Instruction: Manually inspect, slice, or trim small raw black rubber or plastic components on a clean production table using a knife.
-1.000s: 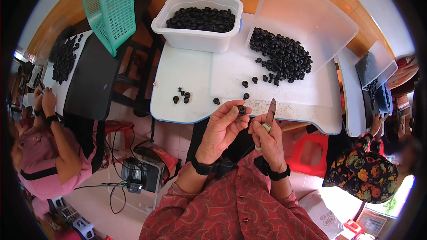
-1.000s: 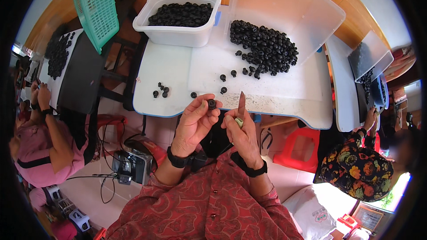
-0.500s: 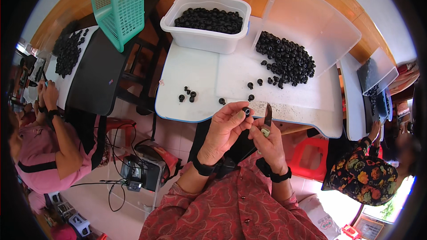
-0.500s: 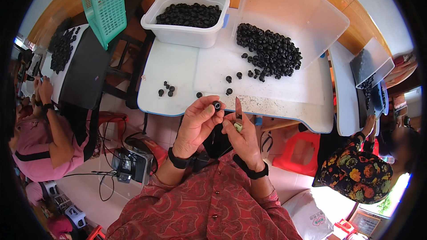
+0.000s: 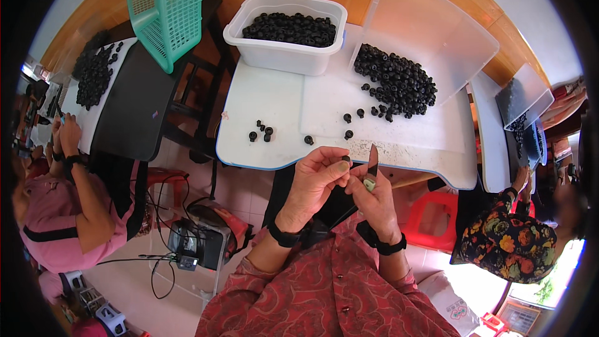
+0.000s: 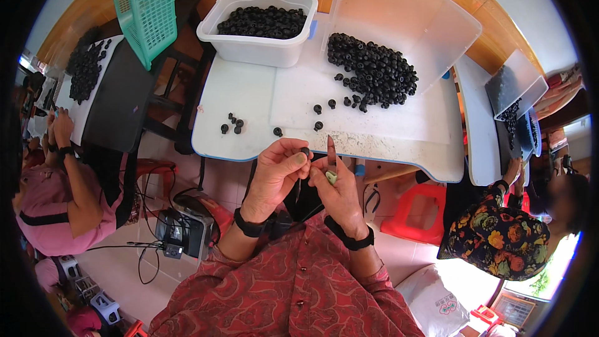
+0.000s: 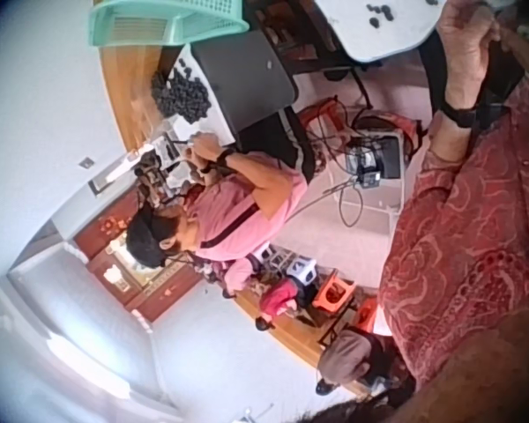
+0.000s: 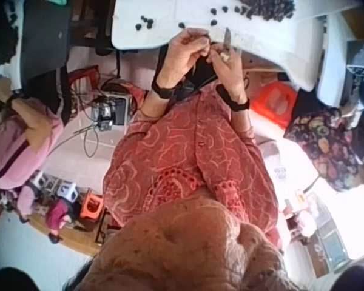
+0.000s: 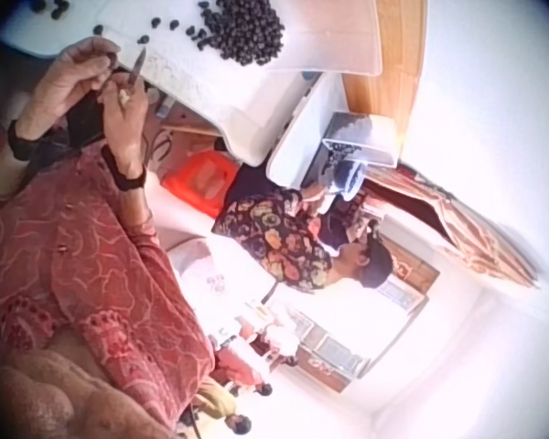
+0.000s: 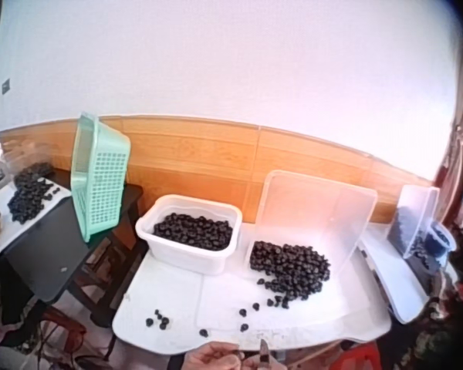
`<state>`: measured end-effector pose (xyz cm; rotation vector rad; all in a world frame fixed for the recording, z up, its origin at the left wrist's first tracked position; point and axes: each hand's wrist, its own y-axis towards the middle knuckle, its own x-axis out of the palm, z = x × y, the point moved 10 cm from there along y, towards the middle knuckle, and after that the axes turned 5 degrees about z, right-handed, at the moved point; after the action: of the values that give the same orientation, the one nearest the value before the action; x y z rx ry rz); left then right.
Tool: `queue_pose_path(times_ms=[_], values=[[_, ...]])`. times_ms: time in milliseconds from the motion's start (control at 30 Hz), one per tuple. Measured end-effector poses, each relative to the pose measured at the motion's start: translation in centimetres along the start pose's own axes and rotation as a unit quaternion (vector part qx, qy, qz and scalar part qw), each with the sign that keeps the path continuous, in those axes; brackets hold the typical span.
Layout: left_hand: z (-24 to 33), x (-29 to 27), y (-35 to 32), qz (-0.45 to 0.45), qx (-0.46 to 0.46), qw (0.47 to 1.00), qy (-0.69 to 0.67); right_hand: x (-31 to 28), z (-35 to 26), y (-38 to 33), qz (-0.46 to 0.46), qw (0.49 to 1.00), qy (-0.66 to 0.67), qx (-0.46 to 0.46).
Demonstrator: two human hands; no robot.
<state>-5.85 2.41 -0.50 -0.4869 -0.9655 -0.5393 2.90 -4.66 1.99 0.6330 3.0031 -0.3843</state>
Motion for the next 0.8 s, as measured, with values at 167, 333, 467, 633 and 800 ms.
queue_pose_path(times_ms=[167,333,467,633,800], values=[[0.0,0.3,-0.6,0.015,0.022,0.998,0.060,-0.9,-0.4,-0.4,0.049,0.998,0.044,-0.005],[0.2,1.0,-1.2,0.016,0.052,0.990,0.131,-1.4,-0.6,-0.8,0.071,0.993,0.090,-0.015],[0.5,1.4,-1.5,0.012,0.070,0.973,0.220,-1.7,-0.4,-1.2,0.065,0.995,0.070,-0.015],[0.4,1.6,-1.9,0.032,0.075,0.960,0.268,-2.3,-0.6,-1.7,0.073,0.995,0.071,-0.020],[0.2,2.2,-2.4,0.007,0.083,0.948,0.307,-2.3,-0.5,-2.0,0.083,0.991,0.096,-0.039]])
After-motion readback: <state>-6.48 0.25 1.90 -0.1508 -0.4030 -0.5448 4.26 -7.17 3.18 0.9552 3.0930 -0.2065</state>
